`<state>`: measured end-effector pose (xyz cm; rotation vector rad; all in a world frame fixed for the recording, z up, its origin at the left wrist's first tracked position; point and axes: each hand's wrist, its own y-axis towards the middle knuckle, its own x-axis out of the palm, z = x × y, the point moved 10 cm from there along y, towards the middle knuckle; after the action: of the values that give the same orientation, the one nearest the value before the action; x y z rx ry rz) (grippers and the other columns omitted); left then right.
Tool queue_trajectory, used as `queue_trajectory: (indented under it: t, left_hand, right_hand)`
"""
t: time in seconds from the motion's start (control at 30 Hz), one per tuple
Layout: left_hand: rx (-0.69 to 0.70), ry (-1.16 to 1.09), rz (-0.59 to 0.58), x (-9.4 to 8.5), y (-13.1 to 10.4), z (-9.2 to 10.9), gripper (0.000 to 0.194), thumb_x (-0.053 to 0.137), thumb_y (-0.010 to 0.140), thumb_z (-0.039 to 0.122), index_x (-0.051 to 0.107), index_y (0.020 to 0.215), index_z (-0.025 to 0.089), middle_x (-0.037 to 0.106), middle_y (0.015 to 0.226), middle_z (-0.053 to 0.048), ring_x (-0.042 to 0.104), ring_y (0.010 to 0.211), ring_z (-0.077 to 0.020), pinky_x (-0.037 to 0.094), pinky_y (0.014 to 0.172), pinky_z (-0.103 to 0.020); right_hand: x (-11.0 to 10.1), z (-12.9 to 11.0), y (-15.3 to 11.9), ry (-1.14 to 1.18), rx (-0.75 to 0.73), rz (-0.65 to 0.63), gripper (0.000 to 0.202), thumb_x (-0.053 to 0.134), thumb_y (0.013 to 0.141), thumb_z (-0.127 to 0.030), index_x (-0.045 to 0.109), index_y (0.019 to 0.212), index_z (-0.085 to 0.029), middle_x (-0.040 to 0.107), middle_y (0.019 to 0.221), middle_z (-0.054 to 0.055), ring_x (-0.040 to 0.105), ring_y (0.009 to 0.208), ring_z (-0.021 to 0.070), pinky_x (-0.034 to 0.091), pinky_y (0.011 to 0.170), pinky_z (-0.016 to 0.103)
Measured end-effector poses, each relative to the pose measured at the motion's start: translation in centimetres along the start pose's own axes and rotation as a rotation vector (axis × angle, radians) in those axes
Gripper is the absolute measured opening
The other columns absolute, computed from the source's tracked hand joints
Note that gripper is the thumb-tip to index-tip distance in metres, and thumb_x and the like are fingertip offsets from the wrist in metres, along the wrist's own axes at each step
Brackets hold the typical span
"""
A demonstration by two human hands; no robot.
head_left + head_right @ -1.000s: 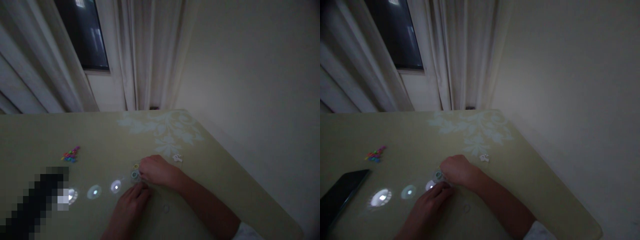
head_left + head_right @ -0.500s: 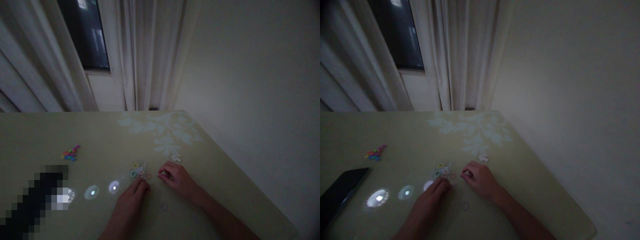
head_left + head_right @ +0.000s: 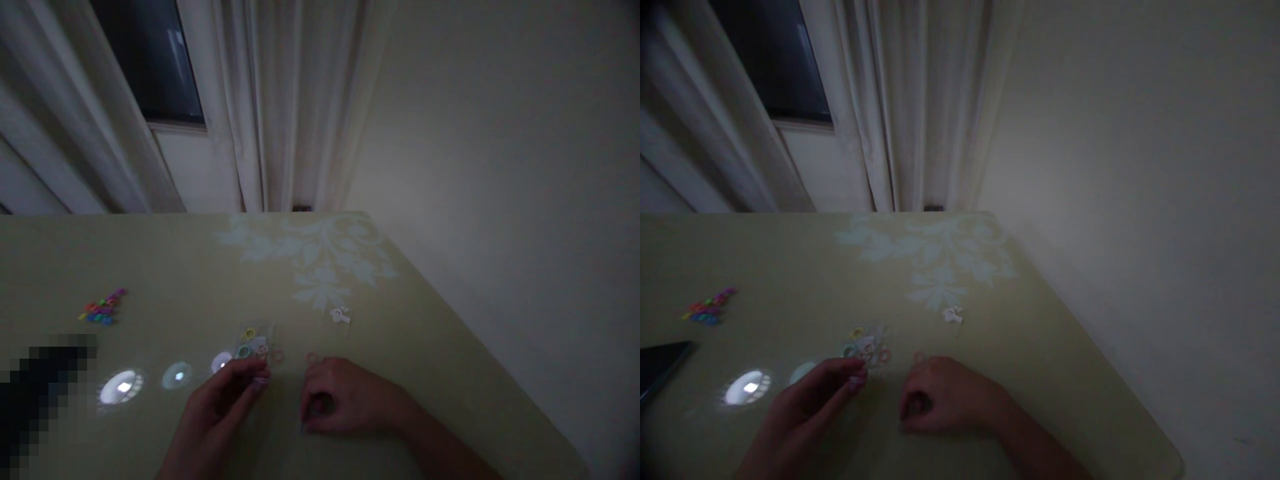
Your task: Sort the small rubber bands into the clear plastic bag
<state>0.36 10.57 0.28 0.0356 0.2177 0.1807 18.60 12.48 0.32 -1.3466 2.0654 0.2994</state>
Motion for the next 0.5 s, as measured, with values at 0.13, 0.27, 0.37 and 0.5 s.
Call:
queue_trajectory:
  t: [0.13, 0.27, 0.37, 0.5]
  left_hand:
    - [0.004, 0.022, -0.017, 0.0, 0.0, 0.4, 0.032, 0.080, 0.080, 0.055, 0.084, 0.085, 0.024, 0.085, 0.086, -0.006, 0.082, 0.080, -0.0265, 0.068, 0.073, -0.031]
    - [0.026, 0.054, -0.070, 0.2, 0.1, 0.8, 0.028, 0.077, 0.082, 0.052, 0.087, 0.094, 0.029, 0.086, 0.094, -0.006, 0.083, 0.087, -0.0280, 0.068, 0.080, -0.035]
    - [0.035, 0.082, -0.065, 0.2, 0.0, 1.0, 0.026, 0.073, 0.085, 0.048, 0.087, 0.097, 0.030, 0.086, 0.096, -0.005, 0.083, 0.087, -0.0270, 0.067, 0.077, -0.033]
    - [0.043, 0.098, -0.105, 0.6, 0.0, 1.3, 0.023, 0.069, 0.088, 0.041, 0.087, 0.096, 0.029, 0.085, 0.093, -0.005, 0.082, 0.081, -0.0242, 0.066, 0.073, -0.030]
  right_hand:
    - [0.0, -0.1, 0.2, -0.020, 0.003, 0.007, 0.010, 0.078, 0.090, -0.028, 0.078, 0.098, -0.022, 0.068, 0.085, -0.001, 0.064, 0.082, 0.0152, 0.047, 0.083, 0.024]
    - [0.2, -0.1, 0.2, -0.063, 0.008, 0.030, 0.010, 0.076, 0.089, -0.025, 0.076, 0.098, -0.022, 0.069, 0.087, -0.001, 0.064, 0.082, 0.0149, 0.046, 0.083, 0.024]
    - [0.8, -0.1, 0.3, -0.163, 0.026, 0.022, 0.007, 0.074, 0.085, -0.024, 0.073, 0.092, -0.021, 0.068, 0.085, -0.001, 0.062, 0.081, 0.0163, 0.045, 0.083, 0.026]
    - [1.0, -0.4, 0.5, -0.261, 0.021, 0.027, 0.011, 0.074, 0.083, -0.027, 0.067, 0.087, -0.019, 0.066, 0.086, 0.001, 0.059, 0.083, 0.0181, 0.043, 0.084, 0.030]
